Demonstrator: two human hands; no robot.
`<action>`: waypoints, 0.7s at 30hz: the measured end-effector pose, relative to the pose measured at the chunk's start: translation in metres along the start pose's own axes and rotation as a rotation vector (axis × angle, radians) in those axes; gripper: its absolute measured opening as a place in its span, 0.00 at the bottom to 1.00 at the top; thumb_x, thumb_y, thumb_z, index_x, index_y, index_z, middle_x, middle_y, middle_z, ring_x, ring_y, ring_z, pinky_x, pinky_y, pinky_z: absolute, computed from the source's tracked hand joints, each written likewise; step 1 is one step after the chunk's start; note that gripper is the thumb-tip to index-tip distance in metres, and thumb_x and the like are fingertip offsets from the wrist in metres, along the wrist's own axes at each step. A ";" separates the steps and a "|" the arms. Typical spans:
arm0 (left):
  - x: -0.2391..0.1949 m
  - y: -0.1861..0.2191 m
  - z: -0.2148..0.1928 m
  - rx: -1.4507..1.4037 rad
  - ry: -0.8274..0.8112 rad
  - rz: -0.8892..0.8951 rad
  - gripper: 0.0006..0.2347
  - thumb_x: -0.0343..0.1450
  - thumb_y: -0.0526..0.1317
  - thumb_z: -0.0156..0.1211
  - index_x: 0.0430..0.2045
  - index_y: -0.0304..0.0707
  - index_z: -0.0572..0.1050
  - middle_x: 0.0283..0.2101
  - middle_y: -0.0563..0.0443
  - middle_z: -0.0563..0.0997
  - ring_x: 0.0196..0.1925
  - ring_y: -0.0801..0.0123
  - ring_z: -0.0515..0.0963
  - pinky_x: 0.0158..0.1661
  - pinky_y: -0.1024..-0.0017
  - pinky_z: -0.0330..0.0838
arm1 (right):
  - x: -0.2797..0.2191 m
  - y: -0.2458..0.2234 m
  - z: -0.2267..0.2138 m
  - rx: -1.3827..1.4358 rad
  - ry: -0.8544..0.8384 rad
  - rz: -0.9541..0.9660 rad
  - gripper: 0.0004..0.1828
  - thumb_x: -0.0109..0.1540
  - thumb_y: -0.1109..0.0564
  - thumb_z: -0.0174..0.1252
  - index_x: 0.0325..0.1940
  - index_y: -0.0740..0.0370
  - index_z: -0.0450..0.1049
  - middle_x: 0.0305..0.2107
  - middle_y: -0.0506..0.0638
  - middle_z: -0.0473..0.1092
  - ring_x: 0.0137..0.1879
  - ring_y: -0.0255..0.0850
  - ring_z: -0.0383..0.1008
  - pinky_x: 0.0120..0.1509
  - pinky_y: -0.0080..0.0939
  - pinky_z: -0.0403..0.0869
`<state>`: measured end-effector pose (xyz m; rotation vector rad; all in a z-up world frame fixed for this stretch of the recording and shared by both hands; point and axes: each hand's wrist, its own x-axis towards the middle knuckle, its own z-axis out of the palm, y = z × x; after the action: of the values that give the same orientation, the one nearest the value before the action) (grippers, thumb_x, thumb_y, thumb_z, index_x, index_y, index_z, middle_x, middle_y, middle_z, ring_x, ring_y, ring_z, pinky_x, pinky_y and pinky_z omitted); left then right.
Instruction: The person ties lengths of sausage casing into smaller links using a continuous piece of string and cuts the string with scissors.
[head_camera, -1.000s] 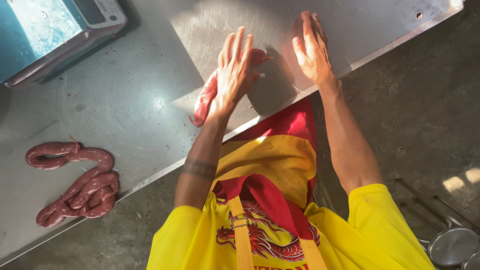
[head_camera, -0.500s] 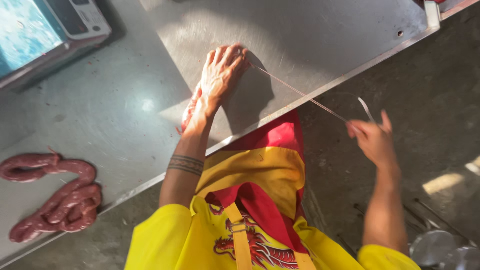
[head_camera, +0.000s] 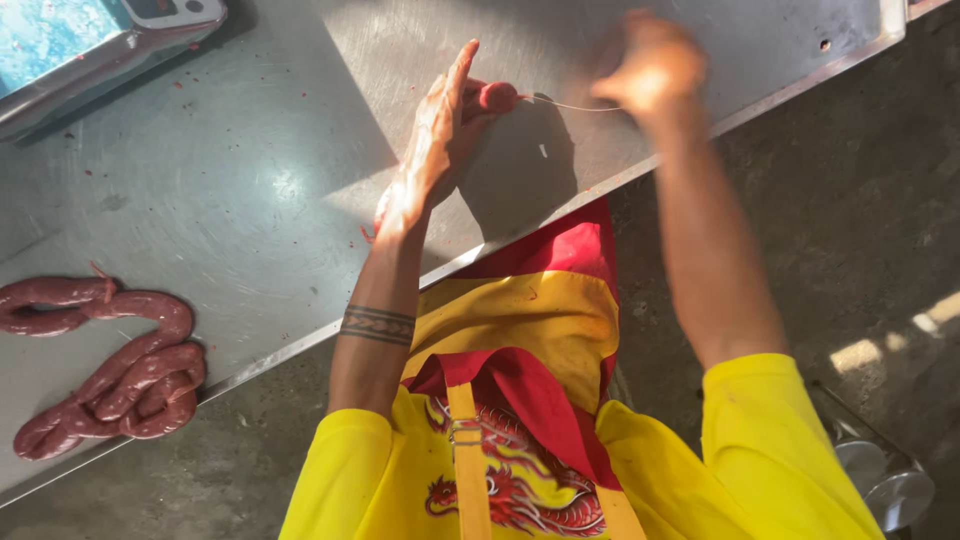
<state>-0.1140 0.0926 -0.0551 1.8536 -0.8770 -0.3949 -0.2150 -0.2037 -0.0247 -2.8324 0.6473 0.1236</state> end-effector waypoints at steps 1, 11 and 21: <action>0.002 -0.003 0.003 -0.033 0.030 0.015 0.36 0.67 0.31 0.72 0.71 0.37 0.58 0.47 0.41 0.83 0.50 0.51 0.82 0.52 0.61 0.76 | -0.009 -0.054 0.005 -0.073 -0.025 -0.088 0.47 0.42 0.41 0.76 0.61 0.61 0.72 0.44 0.60 0.76 0.49 0.59 0.74 0.45 0.66 0.70; 0.002 0.020 -0.004 0.015 0.262 -0.066 0.11 0.68 0.28 0.64 0.44 0.38 0.78 0.38 0.42 0.81 0.42 0.53 0.83 0.45 0.63 0.77 | -0.281 -0.023 -0.056 0.462 -0.235 0.090 0.19 0.63 0.66 0.54 0.57 0.58 0.77 0.42 0.51 0.79 0.48 0.47 0.81 0.52 0.46 0.76; -0.010 0.015 -0.017 0.700 -0.204 0.392 0.16 0.73 0.39 0.59 0.55 0.59 0.80 0.47 0.48 0.71 0.53 0.56 0.70 0.52 0.59 0.65 | -0.430 0.138 0.076 0.764 -0.676 0.597 0.10 0.75 0.64 0.51 0.59 0.59 0.73 0.43 0.51 0.78 0.49 0.41 0.79 0.56 0.46 0.71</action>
<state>-0.1159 0.1074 -0.0353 2.2101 -1.6378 -0.0183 -0.6642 -0.1257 -0.0698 -1.6558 1.0478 0.7155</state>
